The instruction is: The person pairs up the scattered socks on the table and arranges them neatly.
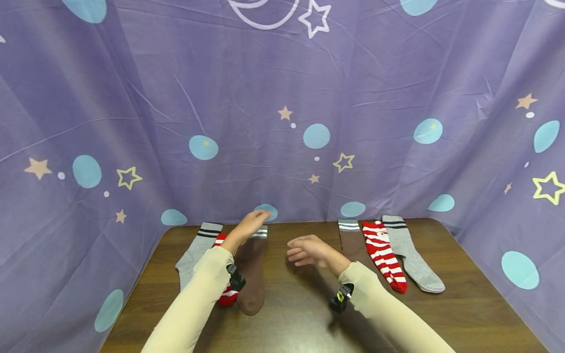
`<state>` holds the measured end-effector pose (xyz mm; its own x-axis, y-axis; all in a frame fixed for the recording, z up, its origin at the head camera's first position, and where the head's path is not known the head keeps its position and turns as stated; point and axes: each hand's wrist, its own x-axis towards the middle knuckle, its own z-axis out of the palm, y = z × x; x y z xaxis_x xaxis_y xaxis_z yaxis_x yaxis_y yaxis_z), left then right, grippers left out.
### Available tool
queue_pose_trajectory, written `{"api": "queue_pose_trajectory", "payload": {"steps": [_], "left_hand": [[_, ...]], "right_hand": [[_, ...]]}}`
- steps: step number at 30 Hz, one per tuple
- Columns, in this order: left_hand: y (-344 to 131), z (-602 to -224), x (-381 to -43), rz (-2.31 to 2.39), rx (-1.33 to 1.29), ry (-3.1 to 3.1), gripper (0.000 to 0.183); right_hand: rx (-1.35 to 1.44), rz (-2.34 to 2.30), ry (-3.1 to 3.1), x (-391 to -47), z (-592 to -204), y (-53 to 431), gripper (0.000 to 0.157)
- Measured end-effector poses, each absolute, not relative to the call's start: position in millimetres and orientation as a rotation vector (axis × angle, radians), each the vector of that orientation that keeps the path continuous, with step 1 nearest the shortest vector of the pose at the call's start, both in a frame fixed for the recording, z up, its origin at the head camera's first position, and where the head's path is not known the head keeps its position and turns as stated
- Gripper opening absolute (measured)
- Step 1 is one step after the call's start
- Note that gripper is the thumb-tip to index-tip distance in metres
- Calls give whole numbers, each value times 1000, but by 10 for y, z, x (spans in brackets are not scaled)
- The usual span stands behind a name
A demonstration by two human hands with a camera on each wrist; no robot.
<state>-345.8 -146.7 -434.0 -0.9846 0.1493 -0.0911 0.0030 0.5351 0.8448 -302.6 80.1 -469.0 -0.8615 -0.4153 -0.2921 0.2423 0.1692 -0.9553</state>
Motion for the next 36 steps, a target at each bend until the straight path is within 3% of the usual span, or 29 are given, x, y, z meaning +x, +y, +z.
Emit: {"api": "queue_pose_trajectory", "payload": {"steps": [7, 11, 22, 36], "left_hand": [[-1669, -4333, -3539, 1556, -186, 2438, 51], [-1789, -4355, -3558, 1595, -284, 2366, 45], [-1925, -4378, -3545, 1583, -380, 2274, 50], [-1987, -4465, -3567, 1525, -383, 2239, 62]], "right_hand": [[-113, -1782, 1771, -2993, -4701, 699, 36], [-89, -1785, 1687, -2979, -4722, 650, 42], [-23, -1763, 1555, -2889, -4783, 454, 50], [30, -1745, 1536, -2842, -4941, 278, 47]]}}
